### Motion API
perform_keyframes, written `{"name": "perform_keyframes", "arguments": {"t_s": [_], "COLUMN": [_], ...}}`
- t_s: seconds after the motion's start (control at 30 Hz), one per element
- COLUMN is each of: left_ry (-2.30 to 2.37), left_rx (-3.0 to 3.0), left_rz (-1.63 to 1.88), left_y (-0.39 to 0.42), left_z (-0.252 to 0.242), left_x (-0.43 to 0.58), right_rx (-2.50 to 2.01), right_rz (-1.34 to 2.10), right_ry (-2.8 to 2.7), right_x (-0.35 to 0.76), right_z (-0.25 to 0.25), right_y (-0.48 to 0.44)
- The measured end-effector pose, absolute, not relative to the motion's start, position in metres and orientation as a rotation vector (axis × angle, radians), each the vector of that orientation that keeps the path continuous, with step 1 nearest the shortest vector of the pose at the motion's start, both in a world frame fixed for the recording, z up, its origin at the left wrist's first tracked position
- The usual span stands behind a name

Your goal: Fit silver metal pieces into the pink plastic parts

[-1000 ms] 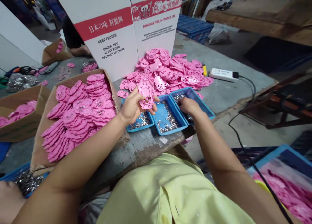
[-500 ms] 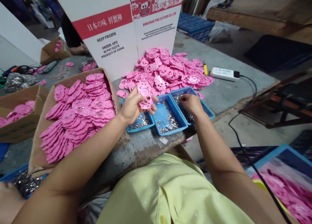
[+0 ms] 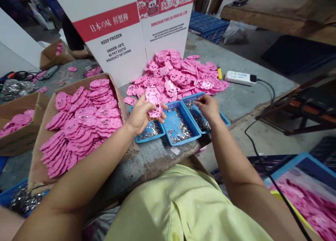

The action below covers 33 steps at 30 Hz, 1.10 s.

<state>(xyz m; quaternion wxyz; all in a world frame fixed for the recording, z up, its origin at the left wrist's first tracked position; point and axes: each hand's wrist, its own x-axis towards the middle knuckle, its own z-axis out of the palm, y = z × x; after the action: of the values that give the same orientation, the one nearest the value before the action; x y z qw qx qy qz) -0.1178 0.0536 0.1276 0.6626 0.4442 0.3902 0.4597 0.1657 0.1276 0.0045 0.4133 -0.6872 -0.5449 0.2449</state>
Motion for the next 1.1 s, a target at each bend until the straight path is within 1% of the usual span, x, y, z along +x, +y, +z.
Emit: {"name": "perform_keyframes", "arguments": {"t_s": [0.13, 0.33, 0.5, 0.67, 0.87, 1.1], "left_ry": [0.913, 0.964, 0.946, 0.930, 0.894, 0.959], "left_rx": [1.012, 1.040, 1.049, 1.047, 1.021, 1.014], "left_rz": [1.024, 1.024, 1.037, 1.074, 1.124, 1.206], "left_y": [0.053, 0.052, 0.053, 0.054, 0.054, 0.055], "left_z": [0.129, 0.125, 0.119, 0.119, 0.119, 0.122], "left_x": [-0.117, -0.116, -0.116, -0.116, -0.116, -0.114], "right_rx": [-1.460, -0.964, -0.714, -0.648, -0.643, -0.727], "right_rz": [0.803, 1.196, 1.335, 1.340, 1.235, 0.997], "right_ry": [-1.201, -1.157, -1.156, -1.159, -1.106, -1.211], "right_x": [0.154, 0.100, 0.059, 0.041, 0.032, 0.030], "right_z": [0.023, 0.059, 0.073, 0.072, 0.069, 0.067], "right_y": [0.115, 0.083, 0.070, 0.069, 0.066, 0.062]}}
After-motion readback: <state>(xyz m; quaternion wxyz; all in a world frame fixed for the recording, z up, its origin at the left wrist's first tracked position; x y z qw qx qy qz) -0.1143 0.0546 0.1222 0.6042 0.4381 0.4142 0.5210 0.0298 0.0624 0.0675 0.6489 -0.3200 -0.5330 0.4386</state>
